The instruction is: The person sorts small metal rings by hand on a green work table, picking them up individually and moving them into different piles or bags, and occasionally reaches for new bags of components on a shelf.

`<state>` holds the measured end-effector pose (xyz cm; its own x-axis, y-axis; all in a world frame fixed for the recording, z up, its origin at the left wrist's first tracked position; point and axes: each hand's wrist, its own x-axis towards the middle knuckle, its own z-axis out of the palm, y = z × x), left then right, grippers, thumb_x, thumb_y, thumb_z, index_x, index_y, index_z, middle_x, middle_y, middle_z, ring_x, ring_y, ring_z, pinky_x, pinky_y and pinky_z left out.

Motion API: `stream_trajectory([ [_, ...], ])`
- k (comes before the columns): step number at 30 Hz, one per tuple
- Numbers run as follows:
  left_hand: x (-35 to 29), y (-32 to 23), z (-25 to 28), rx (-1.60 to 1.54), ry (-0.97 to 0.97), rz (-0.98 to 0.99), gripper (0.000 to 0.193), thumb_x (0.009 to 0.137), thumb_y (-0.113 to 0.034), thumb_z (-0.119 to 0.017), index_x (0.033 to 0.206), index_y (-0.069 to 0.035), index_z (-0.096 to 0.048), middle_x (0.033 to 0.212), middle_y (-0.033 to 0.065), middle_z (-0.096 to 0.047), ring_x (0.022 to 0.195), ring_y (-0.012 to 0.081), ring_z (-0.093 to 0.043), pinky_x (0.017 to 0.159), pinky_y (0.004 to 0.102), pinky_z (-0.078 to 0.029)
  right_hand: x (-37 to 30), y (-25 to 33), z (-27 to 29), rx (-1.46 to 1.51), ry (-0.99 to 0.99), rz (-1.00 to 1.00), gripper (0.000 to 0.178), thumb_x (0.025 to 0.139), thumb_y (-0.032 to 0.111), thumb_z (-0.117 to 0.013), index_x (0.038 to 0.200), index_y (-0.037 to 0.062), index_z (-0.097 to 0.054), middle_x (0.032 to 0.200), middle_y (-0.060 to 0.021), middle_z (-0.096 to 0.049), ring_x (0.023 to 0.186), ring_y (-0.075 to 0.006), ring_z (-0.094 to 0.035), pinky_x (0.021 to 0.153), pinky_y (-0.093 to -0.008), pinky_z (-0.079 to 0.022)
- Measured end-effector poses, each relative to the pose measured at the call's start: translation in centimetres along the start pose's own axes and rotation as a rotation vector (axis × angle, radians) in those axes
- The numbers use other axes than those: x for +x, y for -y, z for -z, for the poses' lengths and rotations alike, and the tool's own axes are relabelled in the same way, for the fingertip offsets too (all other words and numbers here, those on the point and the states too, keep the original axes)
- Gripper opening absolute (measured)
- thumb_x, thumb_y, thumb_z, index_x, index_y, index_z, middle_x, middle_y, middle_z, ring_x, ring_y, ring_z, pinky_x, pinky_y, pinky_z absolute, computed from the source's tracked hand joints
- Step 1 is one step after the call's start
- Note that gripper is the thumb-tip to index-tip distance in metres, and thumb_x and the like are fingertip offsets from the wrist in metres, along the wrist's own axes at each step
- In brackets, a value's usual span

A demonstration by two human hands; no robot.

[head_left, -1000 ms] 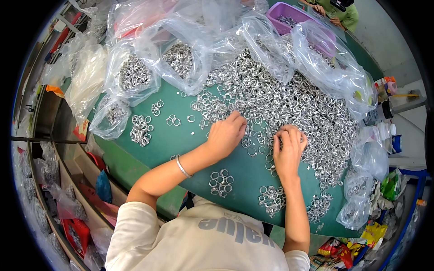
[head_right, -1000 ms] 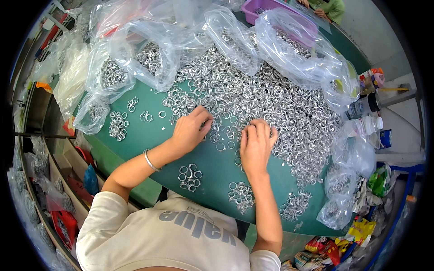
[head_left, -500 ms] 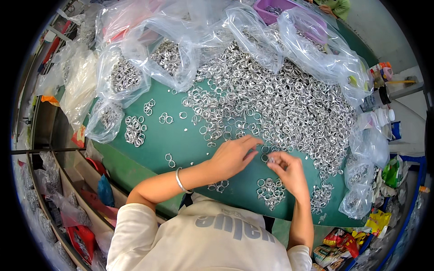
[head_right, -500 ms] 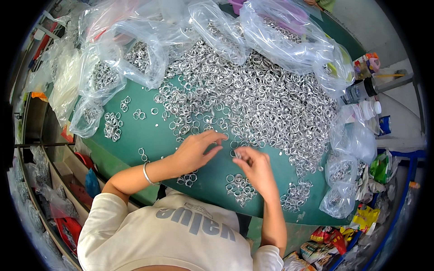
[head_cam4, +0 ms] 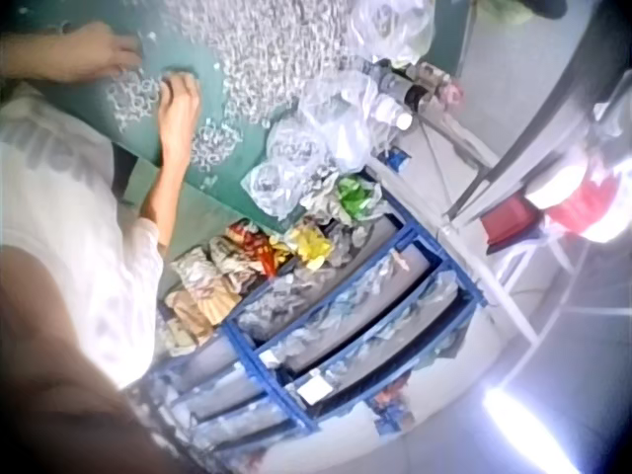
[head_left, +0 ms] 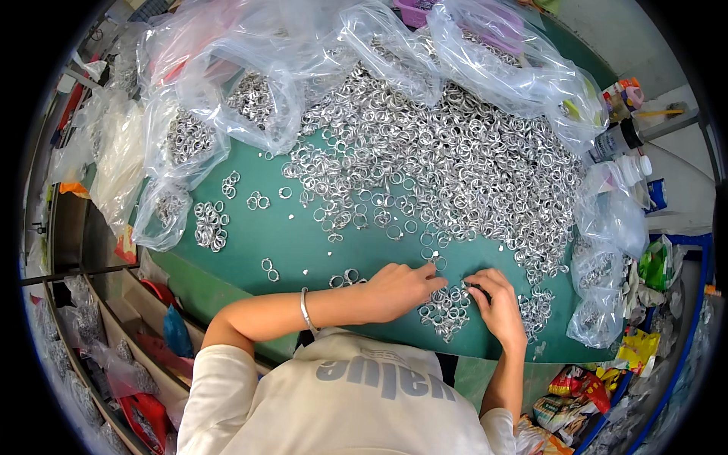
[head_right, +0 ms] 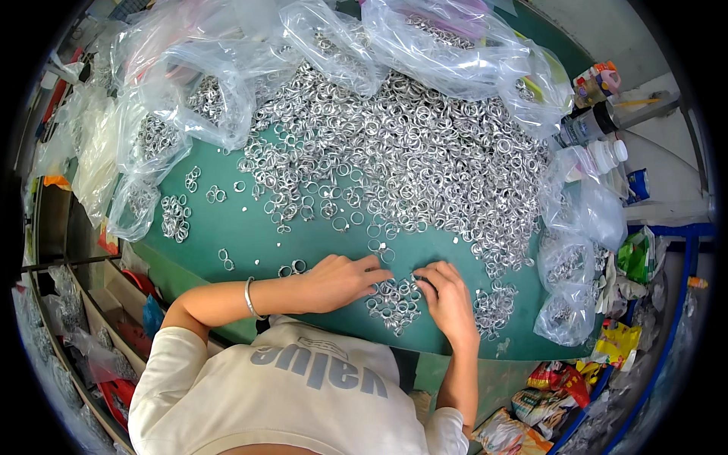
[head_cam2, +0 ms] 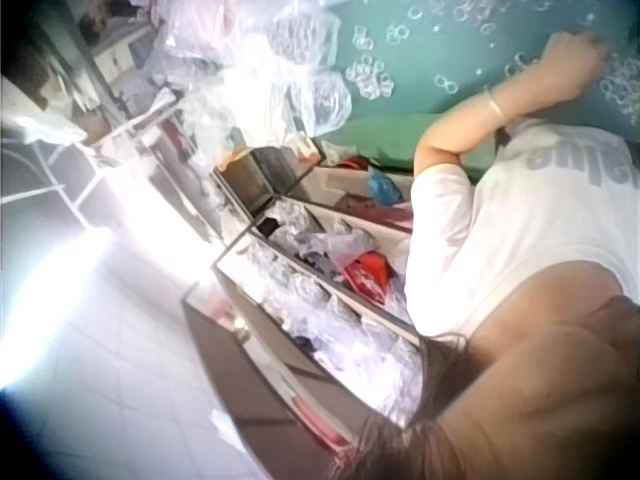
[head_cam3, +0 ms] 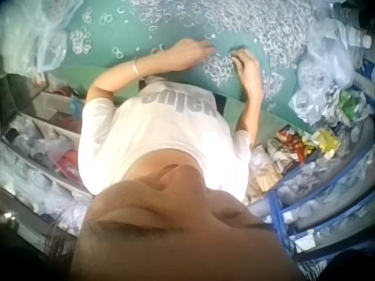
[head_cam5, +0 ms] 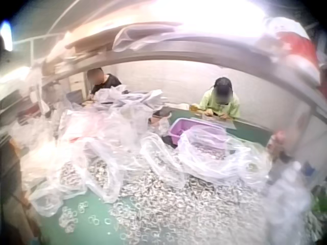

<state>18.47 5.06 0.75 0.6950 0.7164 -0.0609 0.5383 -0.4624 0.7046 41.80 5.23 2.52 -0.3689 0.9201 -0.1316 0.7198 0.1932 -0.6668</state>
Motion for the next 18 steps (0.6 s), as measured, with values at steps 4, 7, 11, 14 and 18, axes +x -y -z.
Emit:
stream_trajectory([
  [4, 0.6, -0.1, -1.2, 0.001, 0.018, -0.015, 0.026, 0.084, -0.013, -0.061, 0.108, -0.007, -0.055, 0.096, 0.0145, -0.055, 0.066, 0.0333, -0.063, 0.056, 0.0447, -0.049, -0.8, -0.3, 0.5, 0.010, -0.022, 0.038, 0.018, 0.077, -0.002, -0.065, 0.094, -0.0001, -0.065, 0.092, -0.0124, -0.058, 0.086, -0.0314, -0.055, 0.077, -0.0387, -0.045],
  [7, 0.8, 0.0, -2.2, 0.011, -0.002, 0.003, 0.020, 0.085, -0.015, -0.061, 0.102, -0.006, -0.056, 0.095, 0.0138, -0.055, 0.066, 0.0333, -0.062, 0.056, 0.0449, -0.049, -0.7, 0.6, 0.3, 0.040, -0.105, 0.050, 0.017, 0.077, -0.002, -0.065, 0.094, 0.0000, -0.064, 0.094, -0.0129, -0.059, 0.087, -0.0318, -0.055, 0.078, -0.0390, -0.045],
  [11, 0.8, 0.0, -2.1, -0.039, -0.052, 0.067, 0.016, 0.084, -0.016, -0.062, 0.097, -0.006, -0.059, 0.094, 0.0111, -0.055, 0.067, 0.0332, -0.062, 0.057, 0.0451, -0.049, -0.5, 1.4, -0.3, 0.077, -0.059, 0.078, 0.018, 0.076, 0.000, -0.066, 0.094, 0.0003, -0.064, 0.095, -0.0119, -0.059, 0.088, -0.0322, -0.055, 0.080, -0.0392, -0.045],
  [14, 0.3, 0.6, -2.0, -0.135, -0.102, 0.064, 0.014, 0.083, -0.016, -0.063, 0.093, -0.006, -0.060, 0.094, 0.0094, -0.056, 0.069, 0.0334, -0.061, 0.060, 0.0455, -0.048, -0.5, 1.6, -0.8, 0.055, -0.015, 0.101, 0.021, 0.075, 0.001, -0.068, 0.096, 0.0009, -0.064, 0.096, -0.0110, -0.060, 0.089, -0.0316, -0.054, 0.082, -0.0388, -0.043],
  [18, -0.2, 0.3, -1.2, -0.047, -0.072, 0.084, 0.015, 0.082, -0.015, -0.065, 0.095, -0.009, -0.062, 0.094, 0.0068, -0.057, 0.065, 0.0304, -0.060, 0.058, 0.0423, -0.047, -0.5, 2.2, -0.8, -0.006, -0.002, 0.097, 0.022, 0.074, 0.001, -0.068, 0.096, 0.0013, -0.064, 0.095, -0.0112, -0.060, 0.091, -0.0306, -0.054, 0.082, -0.0376, -0.041],
])
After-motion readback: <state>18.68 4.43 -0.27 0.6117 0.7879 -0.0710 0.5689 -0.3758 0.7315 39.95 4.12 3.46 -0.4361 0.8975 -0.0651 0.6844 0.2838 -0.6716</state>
